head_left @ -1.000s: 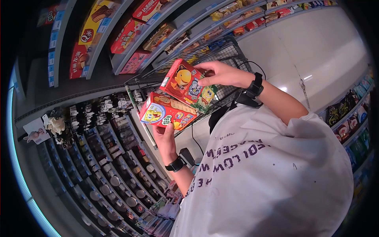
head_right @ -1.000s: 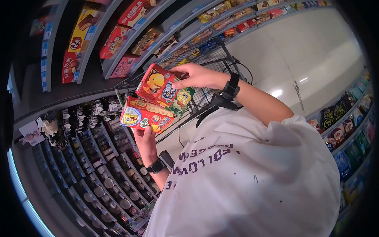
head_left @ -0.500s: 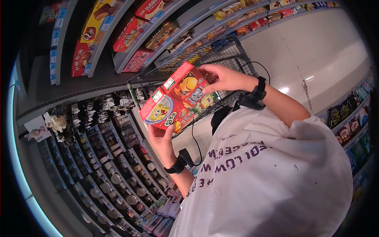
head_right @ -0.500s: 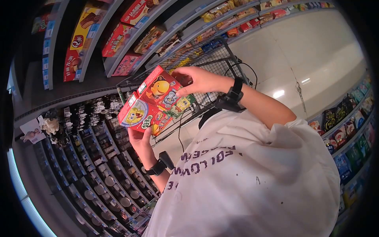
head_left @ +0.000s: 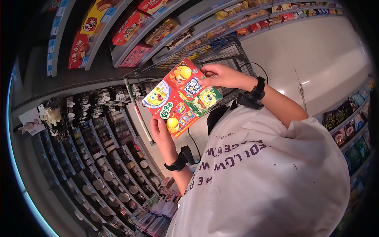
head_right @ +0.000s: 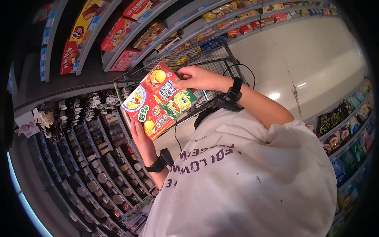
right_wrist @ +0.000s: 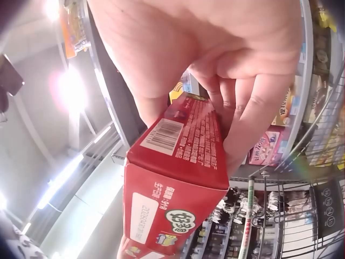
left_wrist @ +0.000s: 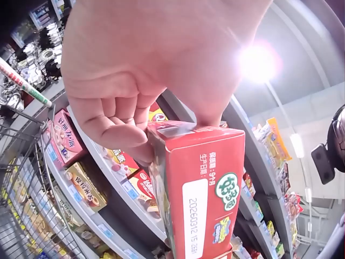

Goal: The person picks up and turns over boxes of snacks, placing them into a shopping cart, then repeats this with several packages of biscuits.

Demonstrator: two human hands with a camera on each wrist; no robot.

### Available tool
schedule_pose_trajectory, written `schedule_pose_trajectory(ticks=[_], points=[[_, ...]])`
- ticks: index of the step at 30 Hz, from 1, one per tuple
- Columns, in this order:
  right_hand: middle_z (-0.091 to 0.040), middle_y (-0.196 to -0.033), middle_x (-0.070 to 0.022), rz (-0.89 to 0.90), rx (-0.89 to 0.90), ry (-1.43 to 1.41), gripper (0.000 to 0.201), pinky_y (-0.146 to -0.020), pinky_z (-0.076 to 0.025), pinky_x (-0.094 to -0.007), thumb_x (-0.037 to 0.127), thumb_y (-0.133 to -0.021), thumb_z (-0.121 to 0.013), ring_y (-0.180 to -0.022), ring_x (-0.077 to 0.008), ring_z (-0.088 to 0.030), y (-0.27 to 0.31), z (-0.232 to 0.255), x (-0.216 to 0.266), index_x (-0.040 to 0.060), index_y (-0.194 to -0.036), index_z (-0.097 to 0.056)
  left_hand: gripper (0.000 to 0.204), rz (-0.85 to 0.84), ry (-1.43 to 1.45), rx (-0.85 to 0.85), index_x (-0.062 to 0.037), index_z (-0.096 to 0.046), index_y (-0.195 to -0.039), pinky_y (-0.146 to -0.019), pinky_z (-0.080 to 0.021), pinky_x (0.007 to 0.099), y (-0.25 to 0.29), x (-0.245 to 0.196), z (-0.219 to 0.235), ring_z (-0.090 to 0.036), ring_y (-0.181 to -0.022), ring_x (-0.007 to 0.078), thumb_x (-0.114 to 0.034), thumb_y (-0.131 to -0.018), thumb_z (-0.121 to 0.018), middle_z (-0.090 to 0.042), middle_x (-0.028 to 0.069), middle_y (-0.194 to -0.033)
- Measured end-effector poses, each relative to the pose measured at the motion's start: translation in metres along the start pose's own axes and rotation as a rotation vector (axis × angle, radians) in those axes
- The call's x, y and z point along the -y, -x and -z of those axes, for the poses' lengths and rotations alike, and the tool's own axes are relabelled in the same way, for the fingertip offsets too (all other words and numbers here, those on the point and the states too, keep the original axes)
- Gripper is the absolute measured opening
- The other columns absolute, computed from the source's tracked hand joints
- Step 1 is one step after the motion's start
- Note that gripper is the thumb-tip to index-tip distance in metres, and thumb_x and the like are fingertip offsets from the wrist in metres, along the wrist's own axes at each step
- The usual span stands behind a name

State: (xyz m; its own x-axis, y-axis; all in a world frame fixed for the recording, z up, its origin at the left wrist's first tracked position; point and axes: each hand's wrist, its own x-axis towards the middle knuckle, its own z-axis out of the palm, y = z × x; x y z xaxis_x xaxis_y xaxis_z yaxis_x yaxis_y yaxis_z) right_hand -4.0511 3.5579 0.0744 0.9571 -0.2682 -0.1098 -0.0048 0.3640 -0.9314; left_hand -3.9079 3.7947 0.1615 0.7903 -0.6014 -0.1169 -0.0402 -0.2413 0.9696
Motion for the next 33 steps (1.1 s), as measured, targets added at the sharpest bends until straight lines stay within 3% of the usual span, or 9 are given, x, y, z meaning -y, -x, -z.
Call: schedule_pose_trajectory(ticks=[3, 6, 10, 15, 18, 22, 26, 28, 33], points=[[-0.06, -0.084, 0.0027, -0.005, 0.017, 0.025, 0.045, -0.059, -0.041, -0.0195, 0.036, -0.09, -0.064, -0.073, -0.0023, -0.053, -0.003, -0.001, -0.004, 0.0025, -0.118, -0.055, 0.042, -0.017, 0.094, 0.023, -0.0007, -0.046, -0.124, -0.088, -0.047, 0.0299, 0.003, -0.001, -0.008, -0.059, -0.102, 0.0147, -0.036, -0.1, -0.045, -0.058, 0.0085, -0.117], [-0.061, -0.085, 0.0016, -0.04, 0.045, 0.06, 0.044, -0.061, -0.042, -0.0206, 0.035, -0.09, -0.064, -0.074, -0.0031, -0.054, -0.004, -0.001, -0.003, 0.0017, -0.118, -0.055, 0.055, 0.182, 0.386, -0.079, -0.0037, -0.04, -0.136, -0.099, -0.045, 0.0384, 0.003, 0.0, -0.016, -0.054, -0.119, 0.0255, -0.045, -0.1, -0.035, -0.051, 0.0114, -0.134], [-0.063, -0.091, -0.0021, -0.092, 0.039, 0.055, 0.045, -0.068, -0.047, -0.0221, 0.033, -0.09, -0.066, -0.08, -0.0049, -0.058, -0.007, -0.003, -0.008, -0.0008, -0.118, -0.054, 0.055, 0.223, 0.513, -0.096, -0.0047, -0.041, -0.135, -0.099, -0.045, 0.0407, 0.002, 0.0, -0.014, -0.053, -0.119, 0.0272, -0.046, -0.099, -0.037, -0.051, 0.0124, -0.134], [-0.065, -0.094, -0.0042, 0.005, 0.003, 0.095, 0.048, -0.073, -0.048, -0.0226, 0.032, -0.089, -0.067, -0.084, -0.0062, -0.06, -0.014, -0.007, -0.018, -0.0019, -0.12, -0.052, 0.05, 0.346, 0.924, 0.071, -0.0103, -0.044, -0.136, -0.103, -0.04, 0.0496, -0.002, 0.016, -0.003, -0.051, -0.122, 0.0291, -0.041, -0.096, -0.042, -0.049, 0.0105, -0.137], [-0.065, -0.094, -0.0046, 0.026, -0.027, 0.121, 0.048, -0.072, -0.048, -0.0226, 0.032, -0.089, -0.067, -0.083, -0.0063, -0.06, -0.013, -0.01, -0.018, -0.0018, -0.12, -0.052, 0.052, 0.347, 1.016, 0.128, -0.0082, -0.046, -0.133, -0.105, -0.037, 0.0513, -0.001, 0.018, -0.005, -0.051, -0.122, 0.0309, -0.042, -0.094, -0.043, -0.05, 0.0115, -0.136], [-0.066, -0.091, -0.0052, 0.026, -0.059, 0.135, 0.047, -0.071, -0.049, -0.0228, 0.032, -0.088, -0.068, -0.082, -0.0066, -0.061, -0.01, -0.013, -0.009, -0.0015, -0.118, -0.054, 0.055, 0.322, 1.0, 0.201, -0.0074, -0.046, -0.133, -0.105, -0.036, 0.0527, -0.001, 0.024, 0.0, -0.05, -0.123, 0.03, -0.044, -0.092, -0.043, -0.05, 0.0113, -0.136], [-0.066, -0.089, -0.0055, 0.022, -0.083, 0.27, 0.046, -0.069, -0.049, -0.0231, 0.032, -0.088, -0.068, -0.08, -0.0072, -0.061, -0.006, -0.016, -0.005, -0.0015, -0.117, -0.055, 0.055, 0.345, 0.847, 0.066, -0.0085, -0.045, -0.133, -0.103, -0.039, 0.0513, -0.005, 0.026, 0.001, -0.051, -0.122, 0.0297, -0.045, -0.092, -0.044, -0.052, 0.0109, -0.134], [-0.065, -0.088, -0.0055, 0.064, -0.103, 0.186, 0.048, -0.065, -0.048, -0.0234, 0.033, -0.088, -0.068, -0.076, -0.0074, -0.061, -0.009, -0.018, -0.01, -0.0014, -0.118, -0.054, 0.055, 0.337, 0.786, -0.034, -0.0071, -0.044, -0.133, -0.099, -0.044, 0.0487, -0.007, 0.023, -0.001, -0.054, -0.118, 0.0299, -0.043, -0.091, -0.046, -0.054, 0.0117, -0.131], [-0.066, -0.089, -0.0064, 0.017, 0.005, -0.001, 0.051, -0.062, -0.048, -0.0229, 0.036, -0.085, -0.071, -0.076, -0.0081, -0.061, -0.01, -0.021, -0.006, -0.0005, -0.116, -0.054, 0.064, 0.312, 0.686, 0.034, -0.0046, -0.04, -0.136, -0.1, -0.044, 0.0478, -0.001, 0.048, 0.011, -0.053, -0.119, 0.0295, -0.043, -0.088, -0.057, -0.051, 0.0144, -0.133]])
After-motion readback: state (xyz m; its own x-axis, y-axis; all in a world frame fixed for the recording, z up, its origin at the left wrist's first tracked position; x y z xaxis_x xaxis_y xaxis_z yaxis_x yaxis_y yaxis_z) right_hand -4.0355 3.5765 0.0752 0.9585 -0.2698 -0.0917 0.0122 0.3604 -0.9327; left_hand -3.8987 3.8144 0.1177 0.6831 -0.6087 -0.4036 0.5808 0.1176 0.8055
